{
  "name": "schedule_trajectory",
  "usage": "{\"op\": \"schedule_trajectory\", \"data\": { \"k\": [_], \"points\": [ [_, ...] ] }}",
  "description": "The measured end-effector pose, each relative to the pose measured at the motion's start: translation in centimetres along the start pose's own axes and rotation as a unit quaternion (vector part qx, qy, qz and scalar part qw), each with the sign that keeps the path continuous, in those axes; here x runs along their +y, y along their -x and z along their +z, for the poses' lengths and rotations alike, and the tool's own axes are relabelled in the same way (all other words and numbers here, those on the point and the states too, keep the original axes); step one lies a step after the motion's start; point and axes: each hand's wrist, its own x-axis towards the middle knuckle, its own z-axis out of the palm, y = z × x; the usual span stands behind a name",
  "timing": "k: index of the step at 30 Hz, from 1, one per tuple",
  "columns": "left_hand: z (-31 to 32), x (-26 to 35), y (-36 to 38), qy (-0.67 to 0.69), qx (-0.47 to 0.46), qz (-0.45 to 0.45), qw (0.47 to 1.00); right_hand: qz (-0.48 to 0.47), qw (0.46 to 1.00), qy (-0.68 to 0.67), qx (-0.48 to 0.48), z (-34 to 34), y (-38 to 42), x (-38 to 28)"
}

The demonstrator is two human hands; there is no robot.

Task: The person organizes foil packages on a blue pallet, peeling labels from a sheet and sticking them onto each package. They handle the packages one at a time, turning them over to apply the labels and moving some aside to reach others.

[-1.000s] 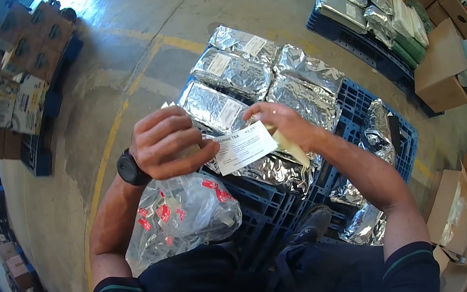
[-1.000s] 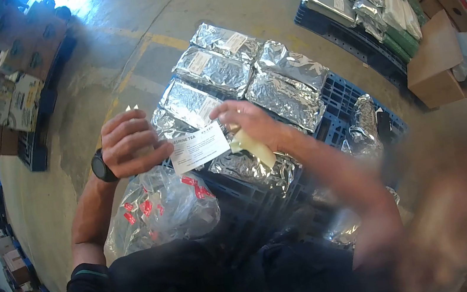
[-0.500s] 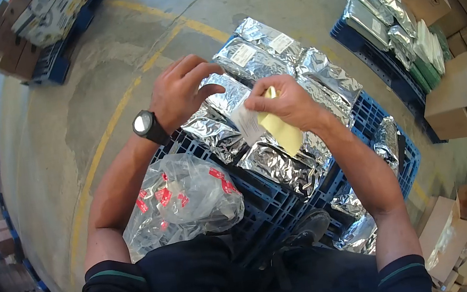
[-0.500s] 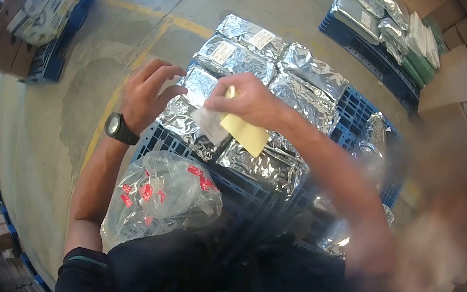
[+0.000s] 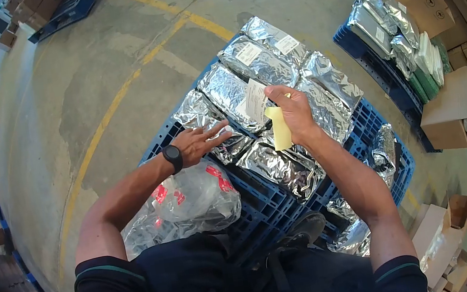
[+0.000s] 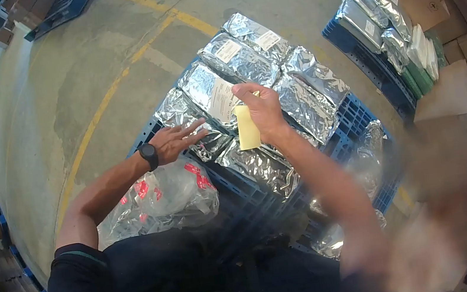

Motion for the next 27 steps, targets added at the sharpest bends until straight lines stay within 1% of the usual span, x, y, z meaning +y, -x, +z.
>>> {"op": "schedule_trajectory", "data": {
  "k": [1, 3, 4, 5, 7, 8, 9, 10, 11, 12, 13, 14, 15, 16, 17, 18, 19, 21, 24, 25, 27],
  "points": [
    [0.7, 0.4, -0.3, 0.004, -0.002, 0.002, 1.0, -0.001, 1.0, 0.008, 0.005, 0.0, 0.2, 0.2],
    [1.5, 2.1, -0.1, 0.024, -0.061, -0.13, 0.989, 0.016, 1.0, 0.008, 0.011, 0.1, 1.0, 0.4],
    [1.0, 2.4, -0.3, 0.035, -0.079, -0.147, 0.985, 0.018, 1.0, 0.011, 0.01, 0.4, 0.6, 0.1],
    [0.0, 1.9, -0.4, 0.033, -0.076, -0.149, 0.985, 0.015, 1.0, 0.013, 0.006, 0.6, 0.4, 0.0],
    [-1.9, 1.2, -0.8, 0.058, -0.161, -0.039, 0.984, 0.032, 0.999, 0.023, 0.016, 0.8, 0.6, 0.6],
    [-1.9, 1.2, -0.7, 0.103, -0.141, -0.04, 0.984, 0.021, 0.999, 0.019, 0.027, 1.0, 0.7, 1.1],
    [-0.3, 1.0, -0.5, 0.103, -0.14, -0.04, 0.984, 0.021, 0.999, 0.02, 0.027, 1.0, 0.7, 1.6],
    [2.7, 0.8, -0.1, 0.228, 0.008, -0.031, 0.973, 0.025, 0.998, 0.037, 0.045, 0.8, 0.8, 2.3],
    [4.7, 1.3, 0.4, 0.344, 0.156, -0.022, 0.926, 0.03, 0.996, 0.053, 0.063, 0.8, 1.0, 3.2],
    [3.3, 3.4, 0.5, 0.444, 0.164, -0.145, 0.869, 0.034, 0.991, 0.091, 0.089, 0.9, 1.3, 4.1],
    [2.2, 4.4, 0.4, 0.444, 0.163, -0.145, 0.869, 0.034, 0.991, 0.091, 0.089, 1.0, 1.6, 5.2],
    [1.4, 5.0, 0.3, 0.561, 0.148, -0.23, 0.781, 0.05, 0.991, 0.074, 0.097, 1.2, 1.8, 6.4],
    [0.8, 5.4, 0.2, 0.662, 0.129, -0.309, 0.671, 0.065, 0.991, 0.057, 0.104, 1.5, 2.1, 7.3],
    [0.2, 5.6, -0.1, 0.661, 0.128, -0.309, 0.671, 0.099, 0.99, 0.03, 0.1, 2.0, 2.4, 7.9],
    [-0.3, 5.6, -0.4, 0.637, 0.123, -0.34, 0.681, 0.09, 0.991, 0.026, 0.098, 2.1, 2.3, 9.3],
    [-0.5, 5.6, -0.6, 0.613, 0.118, -0.37, 0.688, 0.106, 0.99, 0.004, 0.094, 2.7, 2.4, 9.6],
    [-0.3, 5.4, -0.6, 0.612, 0.117, -0.369, 0.689, 0.121, 0.989, -0.017, 0.089, 3.3, 2.4, 9.8],
    [0.5, 4.9, -0.5, 0.601, 0.114, -0.413, 0.675, 0.13, 0.988, -0.017, 0.083, 3.7, 2.1, 10.3],
    [2.0, 3.8, 0.1, 0.597, 0.108, -0.427, 0.671, 0.103, 0.984, 0.113, 0.09, 3.6, 1.5, 11.6],
    [3.0, 3.3, 0.1, 0.597, 0.106, -0.427, 0.671, 0.104, 0.984, 0.113, 0.09, 3.3, 1.3, 12.0],
    [3.9, 2.9, 0.1, 0.479, 0.118, -0.434, 0.754, 0.02, 0.952, 0.296, 0.08, 2.5, 0.9, 12.9]
  ]
}}
